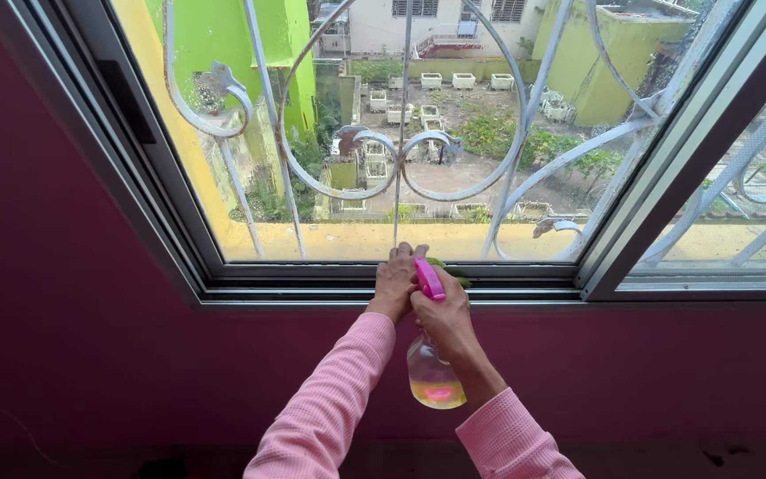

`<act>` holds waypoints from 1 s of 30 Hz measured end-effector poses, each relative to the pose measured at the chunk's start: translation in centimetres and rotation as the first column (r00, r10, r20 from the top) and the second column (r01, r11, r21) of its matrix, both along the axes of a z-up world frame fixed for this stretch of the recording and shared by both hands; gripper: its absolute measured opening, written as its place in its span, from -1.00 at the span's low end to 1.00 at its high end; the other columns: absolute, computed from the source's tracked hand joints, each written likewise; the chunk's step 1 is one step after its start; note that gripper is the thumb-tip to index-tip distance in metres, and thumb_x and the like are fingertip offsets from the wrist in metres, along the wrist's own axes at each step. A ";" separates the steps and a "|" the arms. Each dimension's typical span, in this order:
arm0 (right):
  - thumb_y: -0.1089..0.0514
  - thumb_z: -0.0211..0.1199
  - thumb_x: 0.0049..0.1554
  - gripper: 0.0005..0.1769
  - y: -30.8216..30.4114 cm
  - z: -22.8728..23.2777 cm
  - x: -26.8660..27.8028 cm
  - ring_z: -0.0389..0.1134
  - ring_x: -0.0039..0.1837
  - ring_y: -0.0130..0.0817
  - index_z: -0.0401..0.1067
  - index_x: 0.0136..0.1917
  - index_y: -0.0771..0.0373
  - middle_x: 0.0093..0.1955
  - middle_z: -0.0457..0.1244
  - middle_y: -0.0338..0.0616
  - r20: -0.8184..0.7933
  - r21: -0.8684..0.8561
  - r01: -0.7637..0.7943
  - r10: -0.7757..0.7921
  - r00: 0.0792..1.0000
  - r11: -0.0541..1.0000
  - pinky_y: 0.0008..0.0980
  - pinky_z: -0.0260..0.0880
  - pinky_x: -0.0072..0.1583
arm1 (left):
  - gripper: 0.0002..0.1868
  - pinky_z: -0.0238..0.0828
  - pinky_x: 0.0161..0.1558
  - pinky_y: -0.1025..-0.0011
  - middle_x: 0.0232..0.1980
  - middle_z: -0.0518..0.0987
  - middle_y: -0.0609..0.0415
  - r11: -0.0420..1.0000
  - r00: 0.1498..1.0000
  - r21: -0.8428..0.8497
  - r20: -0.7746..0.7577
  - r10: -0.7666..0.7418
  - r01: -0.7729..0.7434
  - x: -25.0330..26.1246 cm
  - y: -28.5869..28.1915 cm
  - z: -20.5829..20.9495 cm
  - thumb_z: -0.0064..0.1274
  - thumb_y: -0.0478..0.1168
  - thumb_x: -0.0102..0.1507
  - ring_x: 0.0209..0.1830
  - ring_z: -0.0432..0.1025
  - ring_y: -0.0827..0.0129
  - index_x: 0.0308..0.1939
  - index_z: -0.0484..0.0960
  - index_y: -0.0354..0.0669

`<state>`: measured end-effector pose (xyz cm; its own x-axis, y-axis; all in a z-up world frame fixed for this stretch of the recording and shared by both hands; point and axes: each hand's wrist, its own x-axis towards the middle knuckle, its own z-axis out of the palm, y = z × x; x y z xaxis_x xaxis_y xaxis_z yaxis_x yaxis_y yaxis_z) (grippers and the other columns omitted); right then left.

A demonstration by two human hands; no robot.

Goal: The person sprays a liquid onto a window and wipes the glass with a cloth.

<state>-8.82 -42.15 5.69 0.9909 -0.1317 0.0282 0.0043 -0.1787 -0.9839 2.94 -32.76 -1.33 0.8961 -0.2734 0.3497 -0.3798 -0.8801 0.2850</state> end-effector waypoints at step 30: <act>0.22 0.18 0.07 -0.79 0.5 -0.4 1.5 0.40 -0.12 -0.56 0.50 0.01 0.16 -0.10 0.36 -0.30 -0.048 -0.041 -0.038 0.036 0.998 0.998 -0.42 0.55 -0.19 | -0.80 0.53 -0.13 0.35 0.14 0.53 -0.11 0.839 0.882 0.275 0.105 0.459 -0.470 0.7 15.7 -1.5 0.05 -0.41 0.28 0.08 0.44 0.20 -0.04 0.63 -0.15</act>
<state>-7.30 -41.68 5.30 0.9954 -0.0948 -0.0137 -0.0344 -0.2201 -0.9749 3.66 -17.02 -2.86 0.9321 0.0802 0.3531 0.0892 -0.9960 -0.0093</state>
